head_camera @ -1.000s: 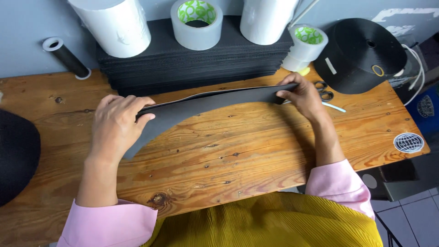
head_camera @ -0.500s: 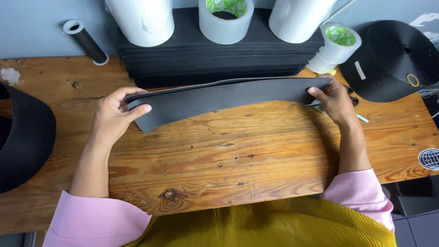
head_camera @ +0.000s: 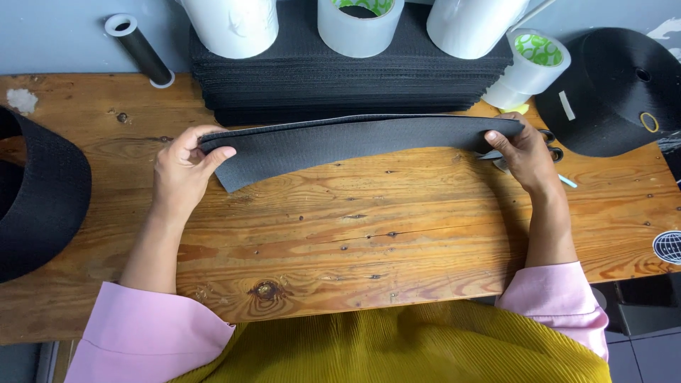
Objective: Inspecting a black strip of material, peeling off the adhesive backing, and smoothing it onto a surface using a small applicator tool.
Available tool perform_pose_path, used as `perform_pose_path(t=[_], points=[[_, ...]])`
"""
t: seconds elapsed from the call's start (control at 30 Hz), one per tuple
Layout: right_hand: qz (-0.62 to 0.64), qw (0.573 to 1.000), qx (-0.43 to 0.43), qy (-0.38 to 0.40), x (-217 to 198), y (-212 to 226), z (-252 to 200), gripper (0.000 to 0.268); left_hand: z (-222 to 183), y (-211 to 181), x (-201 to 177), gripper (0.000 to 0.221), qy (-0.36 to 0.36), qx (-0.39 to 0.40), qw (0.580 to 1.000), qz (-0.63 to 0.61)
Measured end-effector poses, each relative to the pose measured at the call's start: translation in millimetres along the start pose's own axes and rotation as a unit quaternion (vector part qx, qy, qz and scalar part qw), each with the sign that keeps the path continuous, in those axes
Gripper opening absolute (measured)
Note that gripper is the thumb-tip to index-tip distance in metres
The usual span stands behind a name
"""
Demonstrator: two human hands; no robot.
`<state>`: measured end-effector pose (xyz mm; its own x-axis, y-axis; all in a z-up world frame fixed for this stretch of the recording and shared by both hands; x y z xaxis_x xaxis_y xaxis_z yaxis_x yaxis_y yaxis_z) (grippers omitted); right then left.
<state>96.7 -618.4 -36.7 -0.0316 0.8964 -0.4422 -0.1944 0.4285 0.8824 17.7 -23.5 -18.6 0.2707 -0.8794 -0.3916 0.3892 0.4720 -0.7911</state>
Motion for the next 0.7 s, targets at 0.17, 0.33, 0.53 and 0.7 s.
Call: perform_pose_path(t=[0.17,0.33,0.53,0.7], points=[[-0.021,1.0,0.006,-0.004,7.9,34.2,-12.1,0.023,-3.6,-9.9,3.6,0.038,0.005,0.097,0.995,0.019],[-0.056,0.998,-0.005,-0.019,2.9,19.0,-2.7,0.024,-3.2,-12.5,1.8,0.034,-0.011,0.175,0.983,0.057],[-0.144,0.989,-0.027,-0.036,4.2,19.7,-2.6,0.03,-0.3,-13.7,-1.8,0.032,-0.02,0.217,0.971,0.102],[-0.155,0.987,-0.014,-0.029,12.9,36.2,-4.9,0.036,-3.9,-9.8,-3.2,0.028,0.002,0.177,0.978,0.114]])
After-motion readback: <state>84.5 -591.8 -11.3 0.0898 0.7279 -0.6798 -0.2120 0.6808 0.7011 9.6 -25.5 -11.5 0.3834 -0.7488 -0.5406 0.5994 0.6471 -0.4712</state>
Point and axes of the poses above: each hand's wrist, its own z-axis towards the middle knuckle, its own x-axis out of the palm, y = z × x, the point moved 4 cm from there along z, towards the middle knuckle, and after that the axes turned 2 degrees about x, right-handed, at the moved point
